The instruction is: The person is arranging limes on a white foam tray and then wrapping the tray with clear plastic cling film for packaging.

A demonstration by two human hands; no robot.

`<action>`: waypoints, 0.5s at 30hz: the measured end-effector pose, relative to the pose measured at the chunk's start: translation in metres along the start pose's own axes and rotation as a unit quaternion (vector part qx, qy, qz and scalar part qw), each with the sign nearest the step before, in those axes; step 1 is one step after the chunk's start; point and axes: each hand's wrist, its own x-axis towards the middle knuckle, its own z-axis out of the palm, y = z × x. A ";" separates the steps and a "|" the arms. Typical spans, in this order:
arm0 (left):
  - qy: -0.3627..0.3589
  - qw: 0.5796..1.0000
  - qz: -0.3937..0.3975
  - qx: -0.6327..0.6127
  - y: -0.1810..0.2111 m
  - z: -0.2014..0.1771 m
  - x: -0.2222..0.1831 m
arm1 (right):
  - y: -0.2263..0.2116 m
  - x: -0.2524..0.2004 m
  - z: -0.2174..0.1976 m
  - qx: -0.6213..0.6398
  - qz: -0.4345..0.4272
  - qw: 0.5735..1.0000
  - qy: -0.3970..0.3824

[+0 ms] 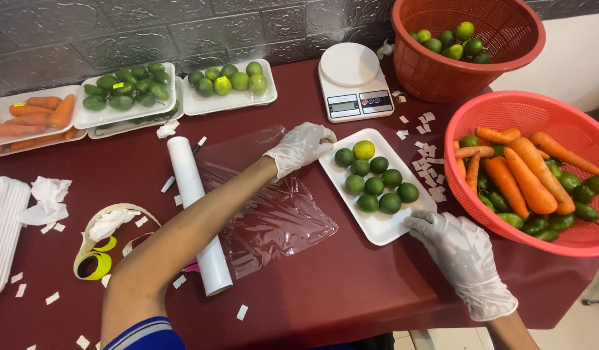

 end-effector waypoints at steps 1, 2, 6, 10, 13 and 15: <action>-0.001 1.000 0.000 0.000 0.000 0.002 0.001 | 0.003 -0.004 0.003 0.000 0.001 1.000 -0.001; 0.001 1.000 -0.006 -0.021 -0.002 0.003 0.002 | 0.007 -0.007 0.007 -0.003 -0.012 1.000 -0.009; 0.018 0.998 0.015 -0.063 -0.013 0.006 0.005 | 0.008 -0.005 0.012 0.008 -0.052 0.999 -0.003; 0.039 0.996 0.014 -0.074 -0.016 -0.006 -0.005 | -0.008 0.008 0.002 0.035 -0.089 0.995 0.042; 0.040 0.995 0.002 -0.087 -0.015 -0.027 -0.024 | -0.022 0.019 -0.005 0.036 -0.098 0.994 0.030; 0.058 0.994 0.028 -0.088 -0.025 -0.037 -0.034 | -0.032 0.030 -0.008 0.011 -0.103 0.994 0.017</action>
